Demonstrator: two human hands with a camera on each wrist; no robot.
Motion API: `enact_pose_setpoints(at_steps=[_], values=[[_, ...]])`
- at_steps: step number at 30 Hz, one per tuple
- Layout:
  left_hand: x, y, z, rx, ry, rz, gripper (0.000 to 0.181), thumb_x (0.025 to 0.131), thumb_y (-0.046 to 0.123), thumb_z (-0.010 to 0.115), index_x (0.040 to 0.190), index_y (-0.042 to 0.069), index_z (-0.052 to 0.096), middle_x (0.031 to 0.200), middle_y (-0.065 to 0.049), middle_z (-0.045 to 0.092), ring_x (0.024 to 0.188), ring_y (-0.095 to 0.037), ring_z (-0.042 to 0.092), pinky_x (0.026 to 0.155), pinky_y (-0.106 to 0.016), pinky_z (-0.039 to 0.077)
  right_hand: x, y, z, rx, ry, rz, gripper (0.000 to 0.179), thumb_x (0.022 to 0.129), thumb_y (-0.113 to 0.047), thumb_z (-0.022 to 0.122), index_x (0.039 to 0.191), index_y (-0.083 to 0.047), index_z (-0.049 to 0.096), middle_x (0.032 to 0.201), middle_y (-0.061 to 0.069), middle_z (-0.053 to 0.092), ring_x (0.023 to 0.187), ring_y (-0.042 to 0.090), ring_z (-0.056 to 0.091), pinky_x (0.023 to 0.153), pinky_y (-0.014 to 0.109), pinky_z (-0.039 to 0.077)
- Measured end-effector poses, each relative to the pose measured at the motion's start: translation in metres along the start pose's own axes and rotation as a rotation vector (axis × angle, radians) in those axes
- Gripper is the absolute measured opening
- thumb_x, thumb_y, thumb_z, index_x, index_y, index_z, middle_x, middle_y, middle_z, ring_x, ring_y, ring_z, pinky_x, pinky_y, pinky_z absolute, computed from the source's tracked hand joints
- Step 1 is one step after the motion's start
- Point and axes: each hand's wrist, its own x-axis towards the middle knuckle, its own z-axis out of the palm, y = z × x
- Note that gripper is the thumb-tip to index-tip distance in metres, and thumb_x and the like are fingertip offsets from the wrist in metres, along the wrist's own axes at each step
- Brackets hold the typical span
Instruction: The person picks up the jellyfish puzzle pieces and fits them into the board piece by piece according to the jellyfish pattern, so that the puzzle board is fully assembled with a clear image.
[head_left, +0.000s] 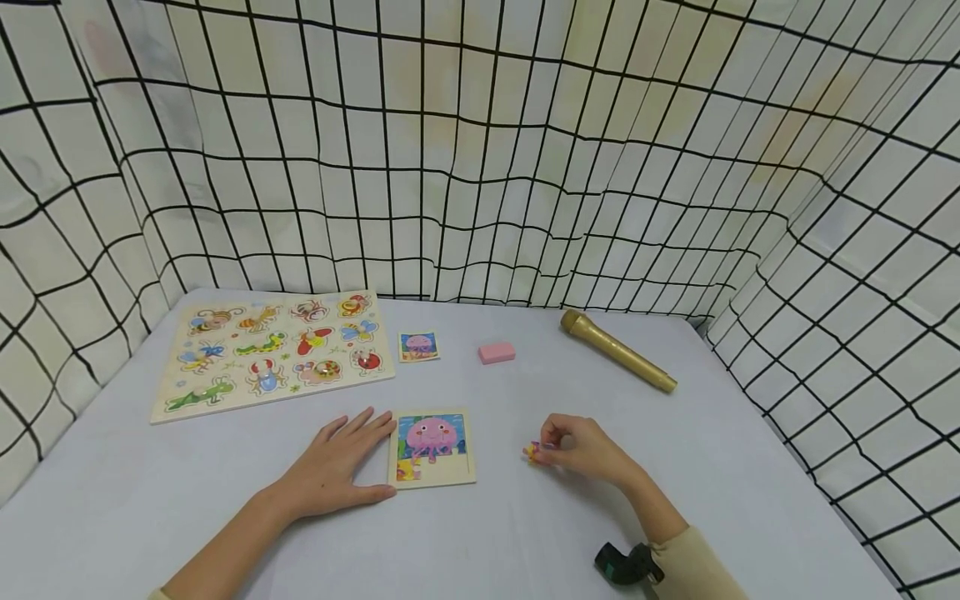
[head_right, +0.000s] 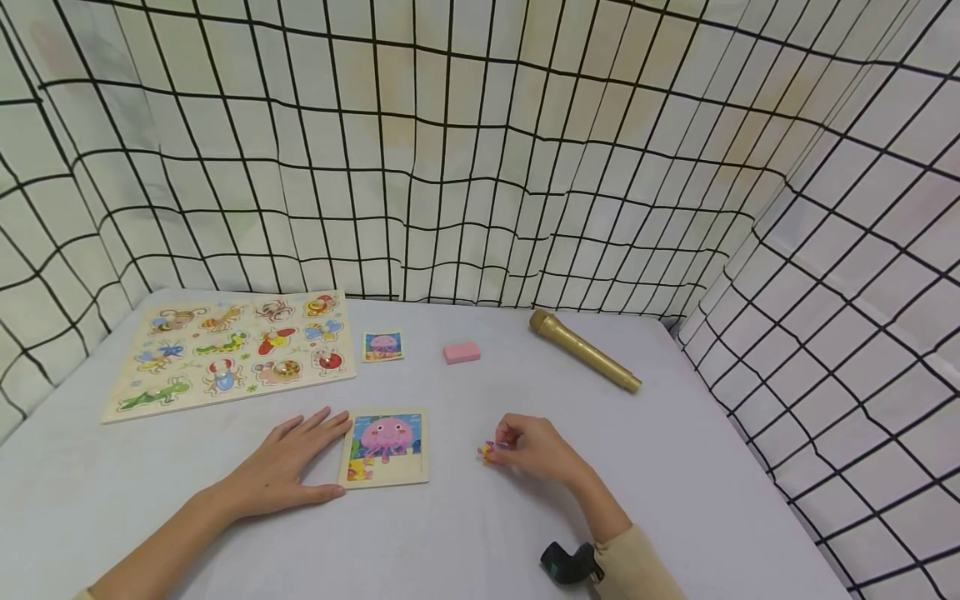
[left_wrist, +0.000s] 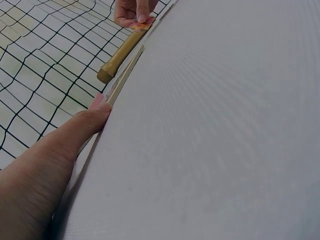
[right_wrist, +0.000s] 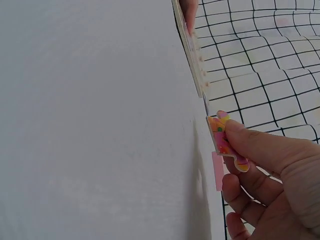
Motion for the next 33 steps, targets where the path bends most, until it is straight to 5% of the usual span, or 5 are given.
enact_pose_setpoints(at_steps=[12,21,33], values=[[0.0,0.0,0.0,-0.007,0.003,0.007,0.093,0.074,0.073,0.049,0.141,0.01,0.037,0.145,-0.005,0.034,0.136,-0.028,0.021,0.106,-0.051,0.012,0.018,-0.048,0.008,0.036,-0.001,-0.007,0.015,0.077,-0.007,0.072,0.081,-0.003,0.058,0.074,0.002,0.057,0.072,0.013,0.054,0.058,0.025,0.043],[-0.001,0.0,-0.001,-0.006,0.005,0.01,0.092,0.074,0.073,0.049,0.141,0.01,0.037,0.145,-0.005,0.033,0.136,-0.028,0.021,0.106,-0.05,0.012,0.044,-0.031,0.028,0.008,-0.042,-0.086,0.019,0.077,-0.021,0.074,0.082,-0.013,0.058,0.071,-0.008,0.056,0.067,0.004,0.051,0.054,0.018,0.041],[0.0,0.001,-0.002,0.003,0.001,0.008,0.093,0.074,0.074,0.048,0.141,0.01,0.037,0.146,-0.005,0.033,0.136,-0.028,0.021,0.106,-0.051,0.012,0.064,-0.052,0.051,0.033,-0.123,-0.102,0.019,0.078,-0.027,0.073,0.082,-0.016,0.058,0.07,-0.012,0.057,0.067,0.004,0.051,0.06,0.019,0.041]])
